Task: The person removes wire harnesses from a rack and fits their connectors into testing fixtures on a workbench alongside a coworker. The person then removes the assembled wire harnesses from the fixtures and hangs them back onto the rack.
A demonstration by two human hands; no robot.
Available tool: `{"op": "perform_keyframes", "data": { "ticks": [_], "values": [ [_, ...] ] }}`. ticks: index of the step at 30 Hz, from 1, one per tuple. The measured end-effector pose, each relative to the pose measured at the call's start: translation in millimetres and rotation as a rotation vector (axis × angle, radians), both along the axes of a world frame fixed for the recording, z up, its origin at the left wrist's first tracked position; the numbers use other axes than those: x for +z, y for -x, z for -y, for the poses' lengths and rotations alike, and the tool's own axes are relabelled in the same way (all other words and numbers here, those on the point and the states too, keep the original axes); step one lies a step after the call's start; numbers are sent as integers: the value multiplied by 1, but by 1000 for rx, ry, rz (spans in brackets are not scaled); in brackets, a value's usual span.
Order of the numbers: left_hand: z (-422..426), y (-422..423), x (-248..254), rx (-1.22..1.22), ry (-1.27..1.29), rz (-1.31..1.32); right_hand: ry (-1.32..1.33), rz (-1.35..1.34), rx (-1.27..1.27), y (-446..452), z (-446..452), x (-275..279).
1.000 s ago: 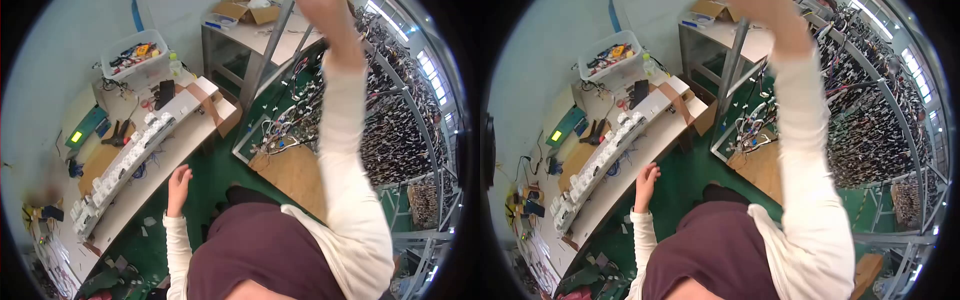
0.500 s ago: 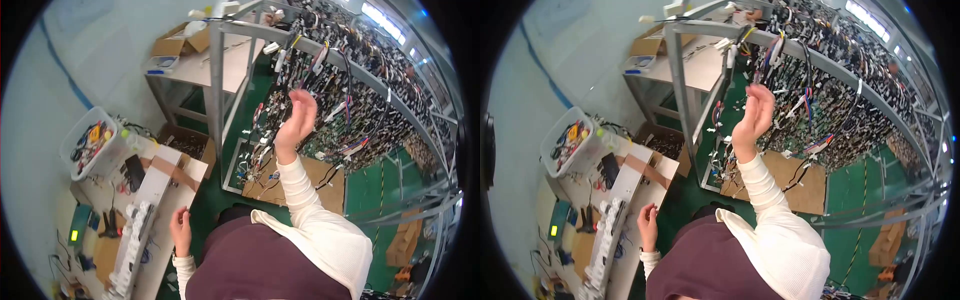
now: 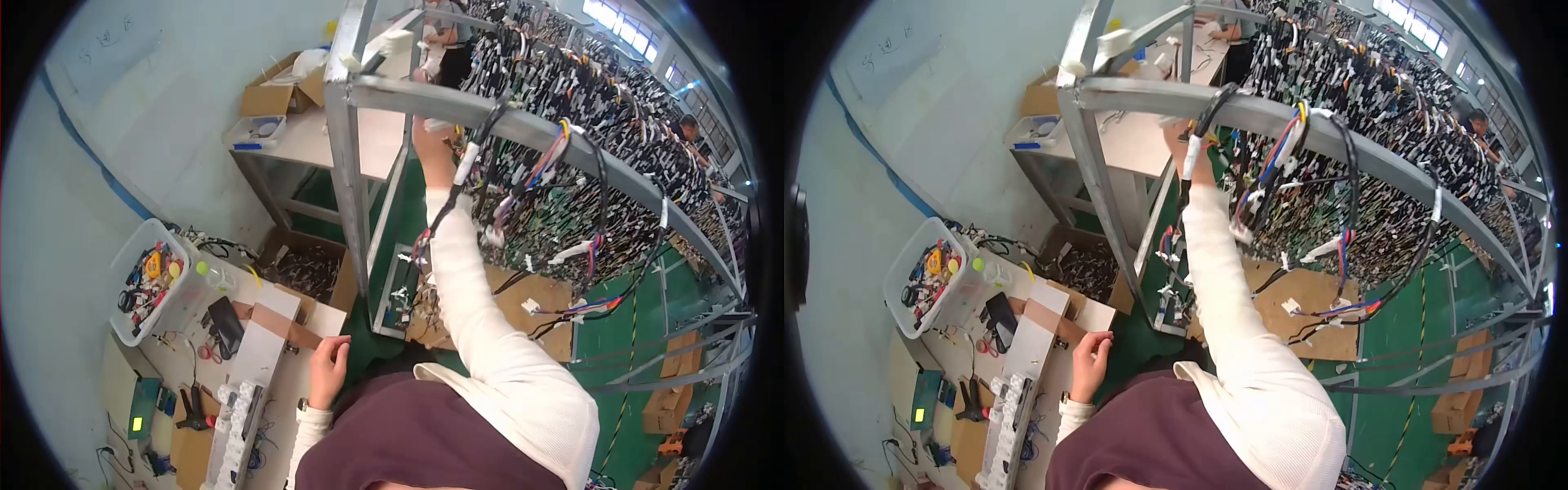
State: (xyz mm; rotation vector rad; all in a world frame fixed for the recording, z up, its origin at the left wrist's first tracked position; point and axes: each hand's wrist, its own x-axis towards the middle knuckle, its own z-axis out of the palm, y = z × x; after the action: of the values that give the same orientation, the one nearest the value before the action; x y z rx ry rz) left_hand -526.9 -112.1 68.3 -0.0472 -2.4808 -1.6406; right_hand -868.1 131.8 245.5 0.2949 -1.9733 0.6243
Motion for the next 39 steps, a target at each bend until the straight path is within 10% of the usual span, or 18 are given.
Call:
{"op": "perform_keyframes", "data": {
  "ticks": [5, 11, 16, 21, 24, 26, 27, 29, 33, 35, 39],
  "values": [
    [22, -21, -6, 63, 36, 52, -62, 156, -414, 33, -1, -42],
    [54, -51, -43, 348, 594, -24, 399, 530, 573, -91, 23, -174],
    [59, -54, -87, 211, 858, 37, 687, 909, 527, -148, -37, -318],
    [53, -53, -108, 226, 617, 227, 482, 1281, 252, -274, -83, -373],
    [39, -26, -89, 614, -71, 147, 501, 1300, 734, -278, -173, -514],
    [39, -29, -85, 602, -93, 127, 1561, 2363, 650, -326, -200, -627],
    [44, -35, -83, 574, -110, 92, 1526, 2419, 672, -279, -223, -592],
    [45, -57, -60, 549, 124, 19, -220, 2087, 687, -262, -105, -541],
    [49, -131, -35, 1033, 298, -56, -231, 2032, 910, -266, 78, -404],
    [68, -172, -1, 1442, 775, -59, -667, 2000, 1311, -284, 146, -317],
    [86, -275, 7, 1657, 594, -134, -921, 1796, 1997, -316, 244, -200]
  ]
}}
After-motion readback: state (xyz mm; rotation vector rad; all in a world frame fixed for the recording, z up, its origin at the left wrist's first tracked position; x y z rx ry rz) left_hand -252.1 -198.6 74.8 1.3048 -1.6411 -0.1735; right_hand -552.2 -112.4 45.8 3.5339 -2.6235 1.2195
